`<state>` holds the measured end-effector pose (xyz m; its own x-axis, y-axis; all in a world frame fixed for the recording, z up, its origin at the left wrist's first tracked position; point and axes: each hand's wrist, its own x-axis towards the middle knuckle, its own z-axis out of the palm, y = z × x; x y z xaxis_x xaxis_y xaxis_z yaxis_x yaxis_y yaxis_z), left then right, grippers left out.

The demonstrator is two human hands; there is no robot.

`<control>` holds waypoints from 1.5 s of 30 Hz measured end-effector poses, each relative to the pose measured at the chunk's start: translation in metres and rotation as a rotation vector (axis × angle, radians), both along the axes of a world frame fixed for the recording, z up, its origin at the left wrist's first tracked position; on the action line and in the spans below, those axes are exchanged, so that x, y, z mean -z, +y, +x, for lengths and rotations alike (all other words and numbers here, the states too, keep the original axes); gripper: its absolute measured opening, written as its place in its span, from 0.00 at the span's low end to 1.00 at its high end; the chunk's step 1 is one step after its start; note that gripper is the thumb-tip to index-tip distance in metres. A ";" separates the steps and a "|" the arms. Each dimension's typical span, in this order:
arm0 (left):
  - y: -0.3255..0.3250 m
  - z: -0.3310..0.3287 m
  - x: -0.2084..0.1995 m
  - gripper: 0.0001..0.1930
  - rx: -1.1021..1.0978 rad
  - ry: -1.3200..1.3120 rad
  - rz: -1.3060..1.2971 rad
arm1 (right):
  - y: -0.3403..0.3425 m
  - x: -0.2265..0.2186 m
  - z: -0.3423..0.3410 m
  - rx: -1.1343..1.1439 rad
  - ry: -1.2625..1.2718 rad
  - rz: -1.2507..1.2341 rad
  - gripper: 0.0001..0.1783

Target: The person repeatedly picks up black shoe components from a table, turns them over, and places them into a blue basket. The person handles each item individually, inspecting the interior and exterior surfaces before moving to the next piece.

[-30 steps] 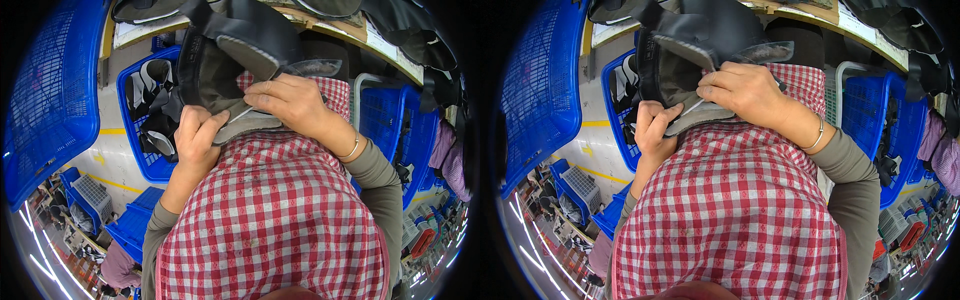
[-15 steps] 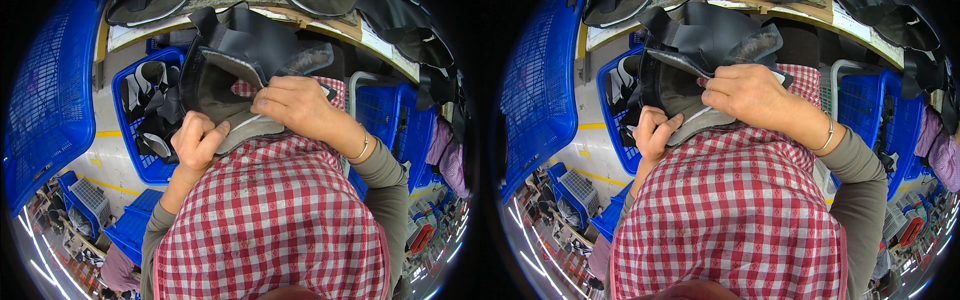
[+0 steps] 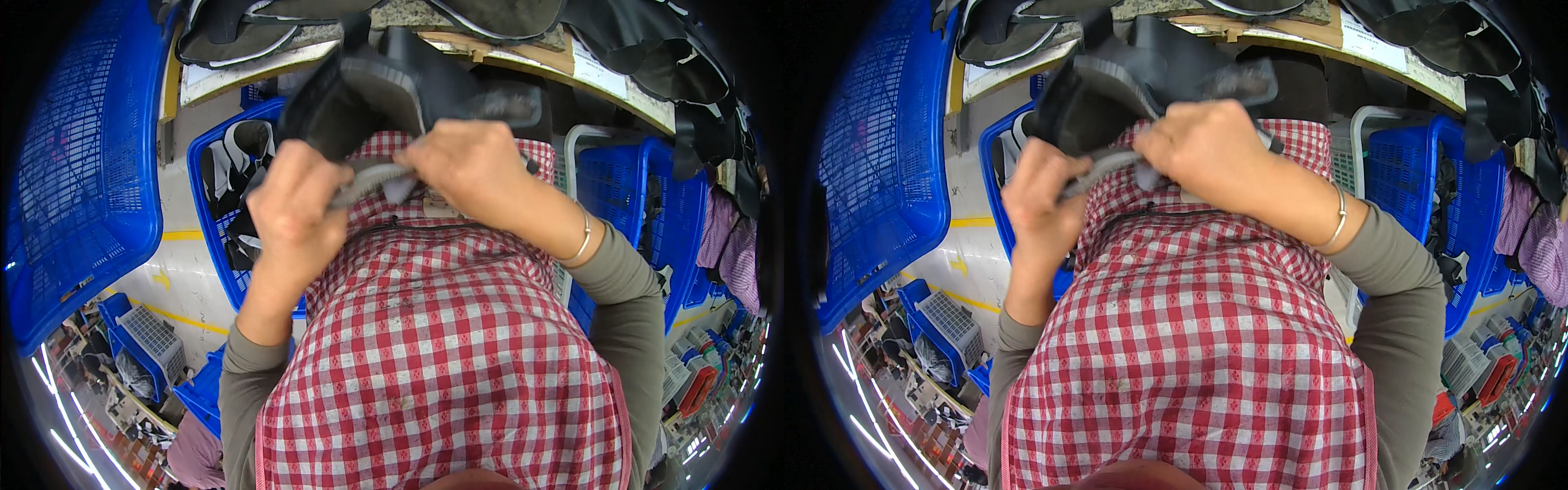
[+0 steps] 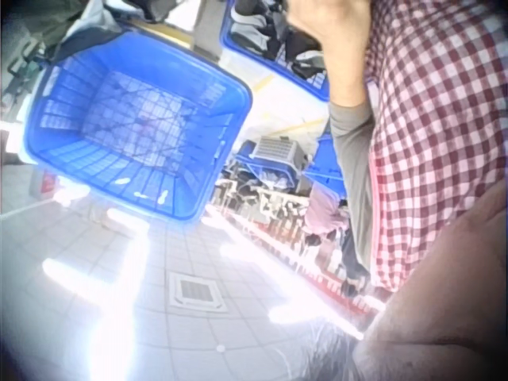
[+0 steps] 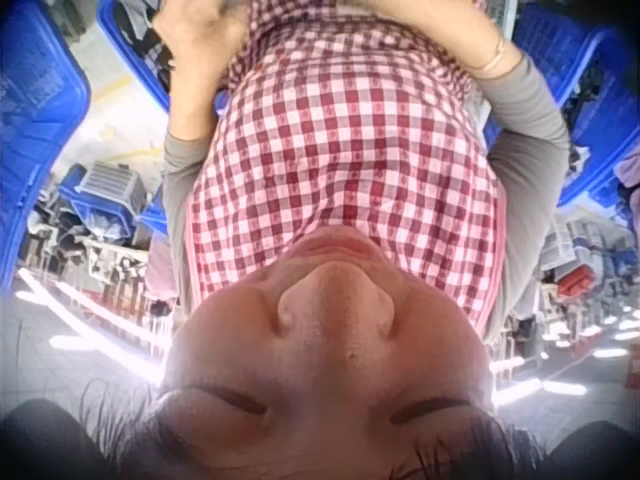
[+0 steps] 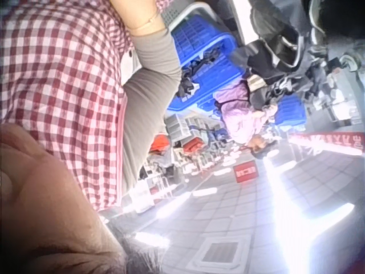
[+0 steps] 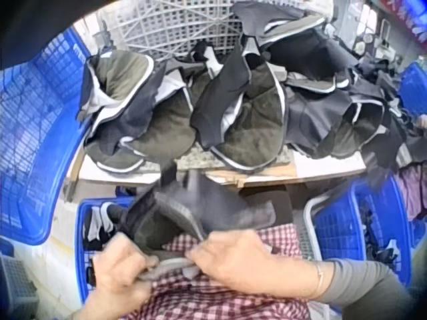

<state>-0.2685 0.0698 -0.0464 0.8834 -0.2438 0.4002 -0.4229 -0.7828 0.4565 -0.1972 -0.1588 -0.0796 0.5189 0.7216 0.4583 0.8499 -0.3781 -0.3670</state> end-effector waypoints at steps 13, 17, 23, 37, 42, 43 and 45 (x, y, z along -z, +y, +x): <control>-0.067 0.054 -0.037 0.36 0.119 0.326 -1.305 | -0.008 -0.071 0.066 0.297 0.707 1.029 0.12; -0.040 0.075 -0.015 0.32 -0.153 0.015 -1.057 | 0.003 -0.066 0.055 0.310 0.660 0.912 0.14; -0.033 0.083 -0.024 0.28 0.004 0.071 -1.234 | 0.011 -0.057 0.062 0.219 0.738 1.116 0.12; -0.025 0.116 0.023 0.22 0.046 0.507 -1.705 | 0.012 -0.055 0.062 0.179 1.153 1.215 0.14; -0.007 0.108 0.007 0.27 0.044 0.377 -1.177 | 0.011 -0.047 0.061 0.254 1.036 1.177 0.14; -0.005 0.106 0.006 0.25 0.050 0.363 -1.123 | 0.009 -0.047 0.062 0.231 0.983 1.178 0.13; -0.004 0.109 0.009 0.22 0.194 0.278 -1.260 | 0.007 -0.046 0.061 0.231 0.925 1.145 0.13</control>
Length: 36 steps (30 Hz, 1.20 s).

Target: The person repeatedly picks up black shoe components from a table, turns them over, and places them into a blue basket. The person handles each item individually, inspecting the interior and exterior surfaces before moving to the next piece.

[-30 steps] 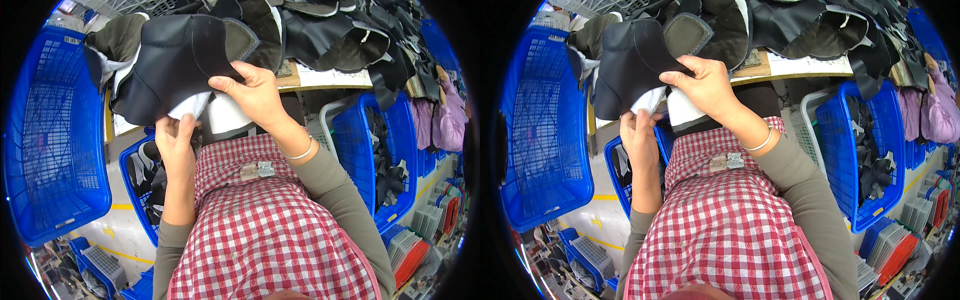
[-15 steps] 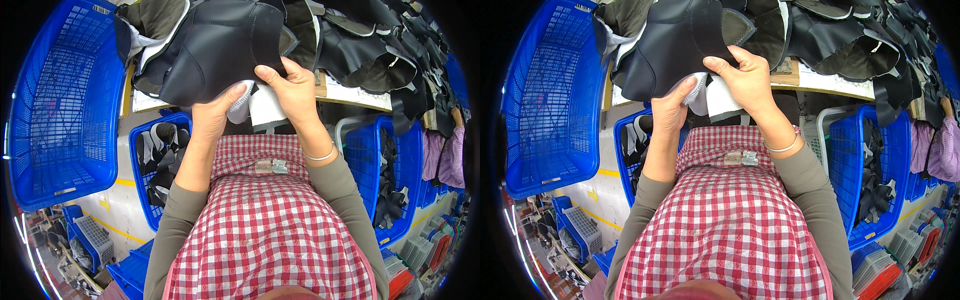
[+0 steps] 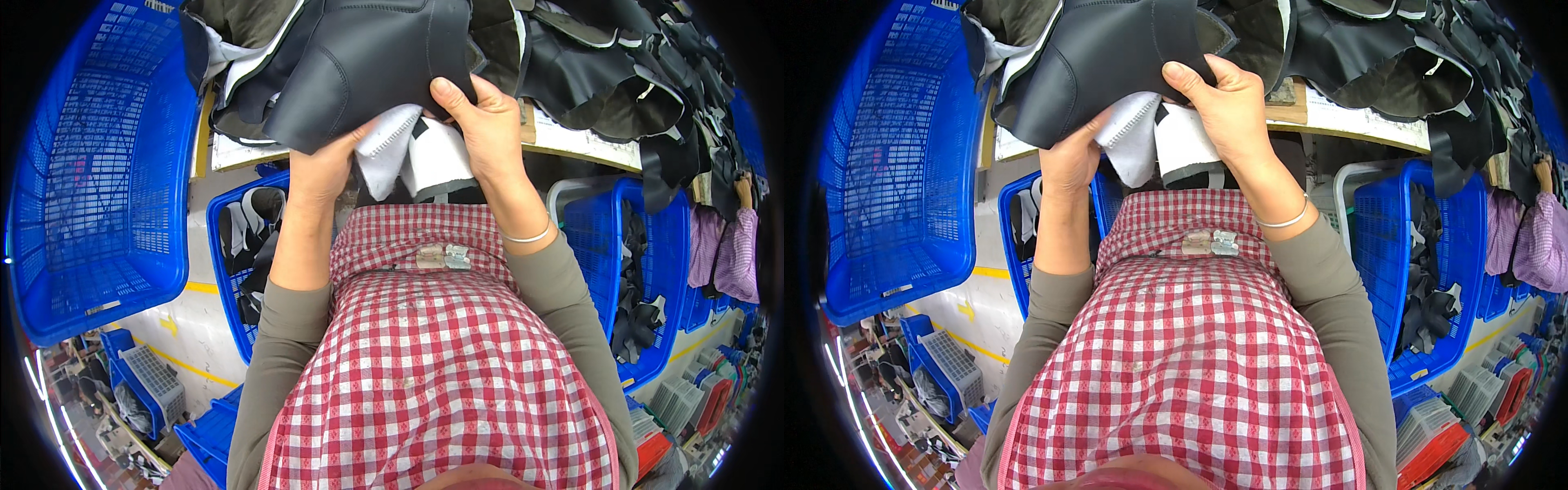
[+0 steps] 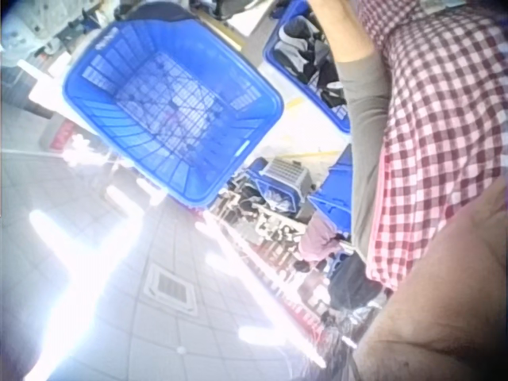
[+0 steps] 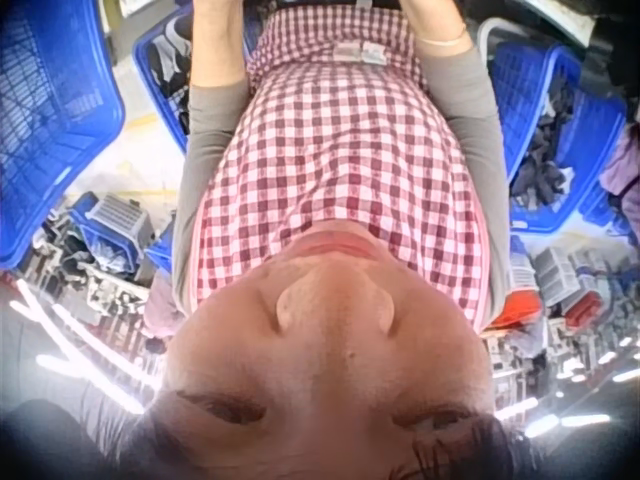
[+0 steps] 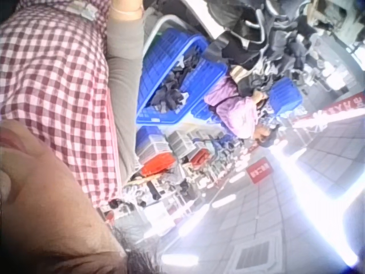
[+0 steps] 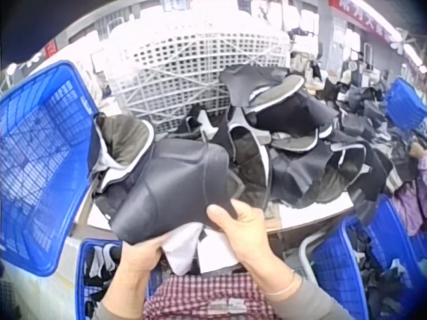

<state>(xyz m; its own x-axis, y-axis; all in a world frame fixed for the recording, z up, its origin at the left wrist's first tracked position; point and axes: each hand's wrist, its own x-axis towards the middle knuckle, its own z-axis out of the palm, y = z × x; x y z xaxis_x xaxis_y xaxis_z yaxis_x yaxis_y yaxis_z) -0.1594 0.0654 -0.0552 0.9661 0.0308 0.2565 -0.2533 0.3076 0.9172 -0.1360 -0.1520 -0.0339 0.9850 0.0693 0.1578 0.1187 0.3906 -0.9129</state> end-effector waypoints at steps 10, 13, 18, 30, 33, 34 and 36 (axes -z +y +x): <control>0.043 -0.032 -0.026 0.27 0.619 0.327 0.055 | -0.009 -0.013 -0.002 0.060 -0.054 -0.101 0.12; 0.078 -0.079 -0.085 0.23 0.319 0.361 0.996 | -0.030 -0.026 0.001 -0.056 -0.037 -0.367 0.12; 0.068 -0.079 -0.115 0.38 -0.290 -0.332 1.275 | -0.003 -0.014 -0.015 0.028 -1.111 -1.059 0.08; 0.018 -0.055 -0.072 0.09 -0.099 -0.483 1.409 | -0.007 -0.001 -0.024 -0.216 -0.564 -0.993 0.13; 0.016 -0.035 -0.108 0.10 -0.045 -0.605 1.636 | -0.010 -0.016 -0.014 -0.195 -0.524 -1.007 0.15; 0.014 -0.027 -0.124 0.11 -0.098 -0.684 1.746 | -0.011 -0.024 -0.010 -0.144 -0.545 -1.006 0.15; 0.007 -0.013 -0.155 0.15 -0.442 -0.901 1.547 | -0.014 -0.043 0.006 -0.038 -0.604 -0.837 0.13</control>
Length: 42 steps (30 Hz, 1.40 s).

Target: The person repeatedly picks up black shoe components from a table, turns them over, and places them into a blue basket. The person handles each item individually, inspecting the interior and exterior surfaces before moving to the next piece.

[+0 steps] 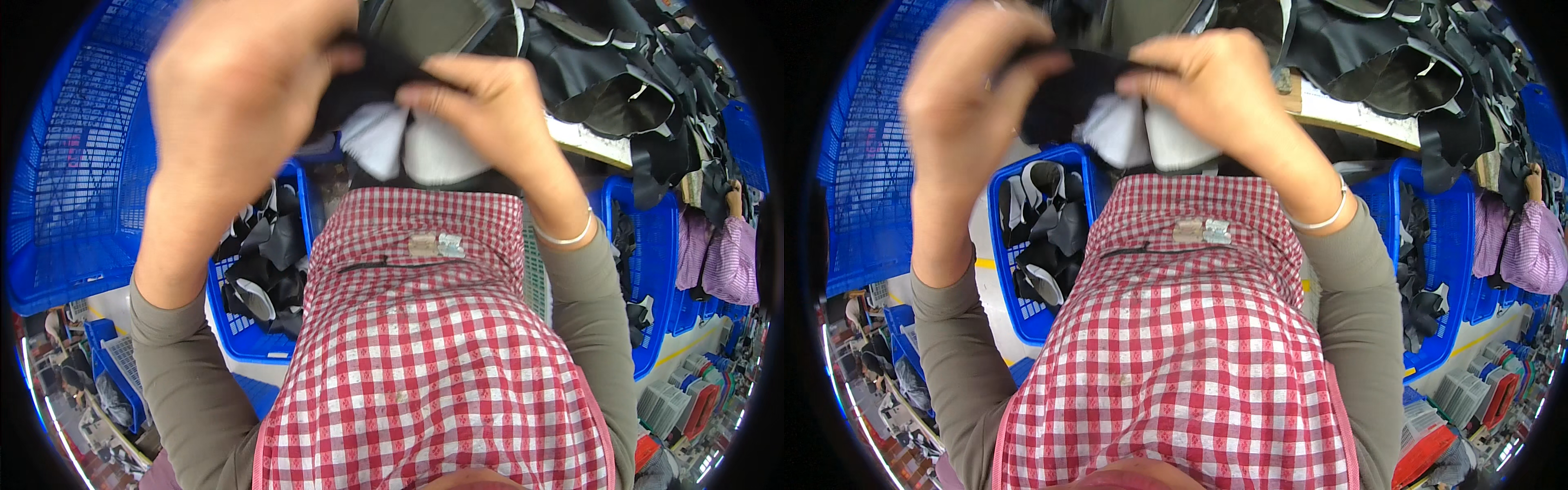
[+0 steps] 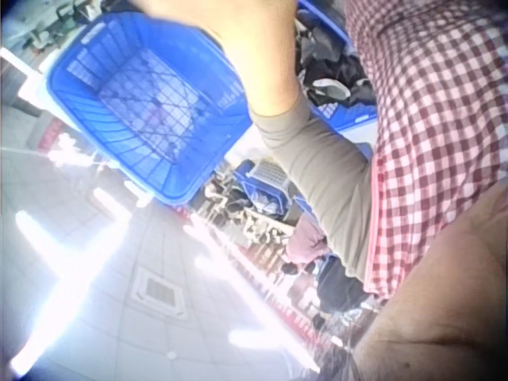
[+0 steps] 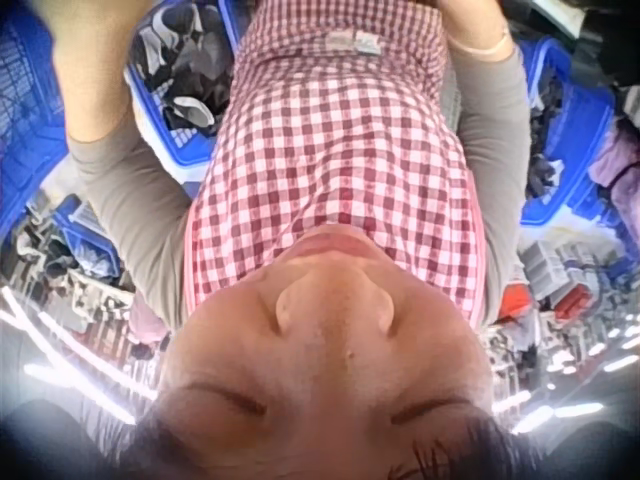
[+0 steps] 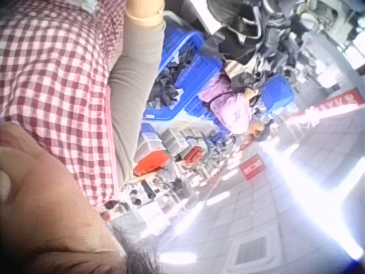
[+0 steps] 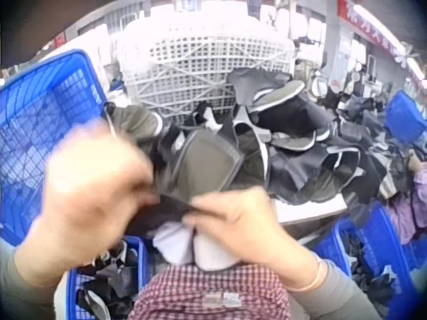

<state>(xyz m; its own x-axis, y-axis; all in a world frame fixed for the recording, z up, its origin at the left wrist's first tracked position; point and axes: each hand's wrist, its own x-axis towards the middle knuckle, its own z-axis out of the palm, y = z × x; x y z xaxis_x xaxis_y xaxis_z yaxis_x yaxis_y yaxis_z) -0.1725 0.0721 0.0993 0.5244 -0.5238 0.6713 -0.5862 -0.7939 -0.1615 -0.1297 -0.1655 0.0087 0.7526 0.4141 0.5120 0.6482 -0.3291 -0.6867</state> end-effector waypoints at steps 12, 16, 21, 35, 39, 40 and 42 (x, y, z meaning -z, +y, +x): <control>-0.062 0.032 0.084 0.22 0.404 0.299 -0.050 | -0.027 0.024 0.055 0.113 0.806 1.135 0.16; -0.043 0.074 0.076 0.22 0.529 -0.101 -0.012 | -0.027 0.022 0.038 -0.092 0.822 1.147 0.12; -0.069 0.083 0.075 0.14 0.486 -0.016 0.149 | -0.027 0.015 0.044 0.083 0.927 1.190 0.14; -0.040 0.096 0.076 0.12 0.546 -0.164 0.235 | -0.015 0.024 0.030 -0.154 0.933 1.260 0.13; -0.050 0.091 0.085 0.12 0.088 -0.140 0.644 | -0.005 0.024 0.036 -0.007 1.008 1.338 0.10; -0.055 0.087 0.084 0.13 0.071 -0.182 0.596 | 0.000 0.025 0.037 -0.038 0.990 1.364 0.11; -0.065 0.077 0.073 0.15 0.141 -0.094 0.451 | 0.005 0.022 0.040 -0.073 0.907 1.448 0.15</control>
